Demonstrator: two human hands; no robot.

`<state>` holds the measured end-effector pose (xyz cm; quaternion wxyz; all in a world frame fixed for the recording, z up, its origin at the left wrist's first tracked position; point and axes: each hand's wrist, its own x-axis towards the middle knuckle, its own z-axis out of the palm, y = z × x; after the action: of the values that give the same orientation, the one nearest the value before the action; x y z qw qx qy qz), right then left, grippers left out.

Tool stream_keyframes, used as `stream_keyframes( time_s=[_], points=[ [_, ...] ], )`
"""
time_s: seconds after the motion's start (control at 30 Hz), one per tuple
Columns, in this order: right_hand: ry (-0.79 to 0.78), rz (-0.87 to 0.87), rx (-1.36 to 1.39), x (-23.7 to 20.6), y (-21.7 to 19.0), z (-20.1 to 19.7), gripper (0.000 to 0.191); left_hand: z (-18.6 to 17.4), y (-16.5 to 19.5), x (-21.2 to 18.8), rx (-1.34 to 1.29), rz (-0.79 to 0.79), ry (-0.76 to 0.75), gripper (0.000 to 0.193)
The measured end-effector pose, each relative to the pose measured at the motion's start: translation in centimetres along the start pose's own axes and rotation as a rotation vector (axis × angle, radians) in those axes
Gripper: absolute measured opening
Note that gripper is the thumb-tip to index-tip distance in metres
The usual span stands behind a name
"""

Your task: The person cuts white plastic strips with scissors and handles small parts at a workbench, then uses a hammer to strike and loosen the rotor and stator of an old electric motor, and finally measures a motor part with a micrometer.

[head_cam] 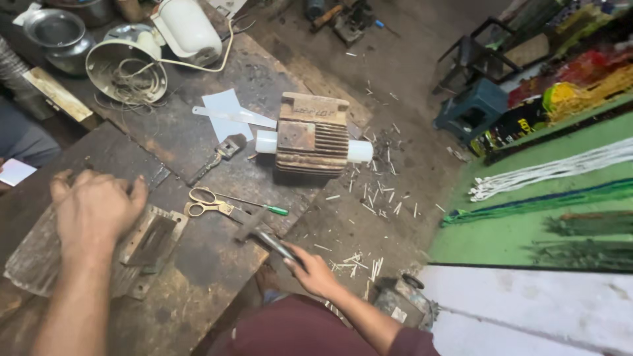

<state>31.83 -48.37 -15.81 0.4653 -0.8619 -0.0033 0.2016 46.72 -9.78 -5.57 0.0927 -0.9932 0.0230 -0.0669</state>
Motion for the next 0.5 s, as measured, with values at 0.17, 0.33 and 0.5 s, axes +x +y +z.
stream_keyframes(
  time_s=[0.17,0.33,0.5],
  points=[
    [0.106,0.103,-0.001,-6.8,2.4,-2.5,0.052,0.8,-0.9,-1.1,0.042,-0.016,0.127,0.055],
    [0.314,0.251,-0.11,-13.2,6.0,-3.3,0.053,1.9,-4.2,-5.7,-0.039,-0.03,0.256,0.051],
    [0.41,0.433,0.047,-15.4,8.4,0.3,0.055,3.5,-8.0,-11.9,-0.102,-0.054,0.4,0.039]
  ],
)
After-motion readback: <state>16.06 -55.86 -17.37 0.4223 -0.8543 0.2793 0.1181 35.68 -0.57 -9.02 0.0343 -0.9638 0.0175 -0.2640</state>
